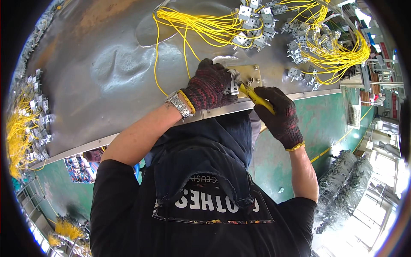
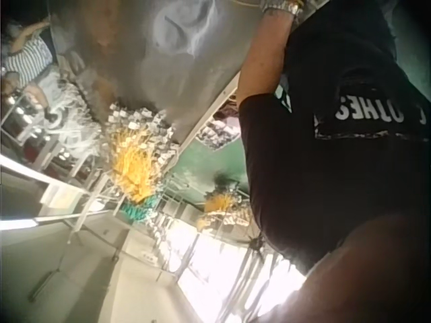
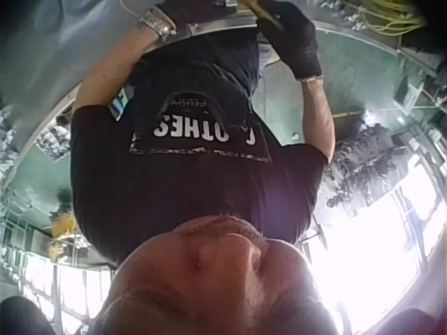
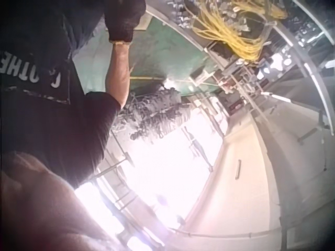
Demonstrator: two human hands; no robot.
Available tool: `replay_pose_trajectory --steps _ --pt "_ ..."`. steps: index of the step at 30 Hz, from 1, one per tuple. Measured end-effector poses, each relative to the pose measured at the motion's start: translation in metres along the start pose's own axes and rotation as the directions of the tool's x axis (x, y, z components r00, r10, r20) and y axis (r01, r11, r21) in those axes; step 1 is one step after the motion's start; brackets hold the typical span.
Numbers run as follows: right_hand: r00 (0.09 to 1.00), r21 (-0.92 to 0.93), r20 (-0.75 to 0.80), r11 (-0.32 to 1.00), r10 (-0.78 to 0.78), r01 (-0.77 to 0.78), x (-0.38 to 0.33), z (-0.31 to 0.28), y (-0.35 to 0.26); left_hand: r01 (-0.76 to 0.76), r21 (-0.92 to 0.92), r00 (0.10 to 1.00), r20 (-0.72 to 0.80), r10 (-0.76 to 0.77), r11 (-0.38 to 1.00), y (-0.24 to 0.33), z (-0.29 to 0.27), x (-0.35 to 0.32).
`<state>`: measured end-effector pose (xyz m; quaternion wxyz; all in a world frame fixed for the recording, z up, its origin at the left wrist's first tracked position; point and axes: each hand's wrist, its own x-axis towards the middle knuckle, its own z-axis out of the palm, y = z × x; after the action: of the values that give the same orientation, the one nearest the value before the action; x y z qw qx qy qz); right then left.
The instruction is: Assembling electrical connectors onto yellow wire harnesses at a production bench.
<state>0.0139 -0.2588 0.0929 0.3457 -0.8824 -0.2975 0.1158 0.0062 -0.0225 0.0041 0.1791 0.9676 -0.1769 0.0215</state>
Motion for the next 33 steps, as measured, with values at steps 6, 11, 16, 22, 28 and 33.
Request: replay_pose_trajectory --steps 6,11,16,22,28,33 --pt "0.999 -0.089 -0.033 0.995 -0.044 0.040 -0.004 0.002 -0.013 -0.026 0.005 0.999 -0.033 0.026 1.000 -0.002 0.005 -0.001" --pt "0.997 -0.135 -0.071 0.991 -0.033 0.023 0.002 0.010 -0.018 -0.030 -0.040 0.999 -0.042 0.028 0.999 -0.005 0.004 0.000" --pt "0.984 -0.173 -0.171 0.985 -0.046 0.016 0.002 0.023 -0.013 -0.059 -0.039 0.993 -0.102 0.055 0.998 -0.006 0.004 0.003" --pt "0.983 -0.171 -0.179 0.985 -0.050 0.019 0.009 0.020 -0.011 -0.017 0.007 0.999 0.039 0.016 1.000 -0.002 -0.005 0.009" --pt "0.989 -0.092 -0.147 0.996 -0.020 0.006 0.011 0.015 -0.010 -0.049 -0.006 0.999 0.006 0.049 0.999 -0.004 -0.001 0.008" --pt "0.976 -0.143 -0.210 0.989 -0.055 0.024 0.005 0.022 -0.005 -0.010 -0.038 1.000 0.022 0.011 0.999 -0.003 -0.003 0.009"
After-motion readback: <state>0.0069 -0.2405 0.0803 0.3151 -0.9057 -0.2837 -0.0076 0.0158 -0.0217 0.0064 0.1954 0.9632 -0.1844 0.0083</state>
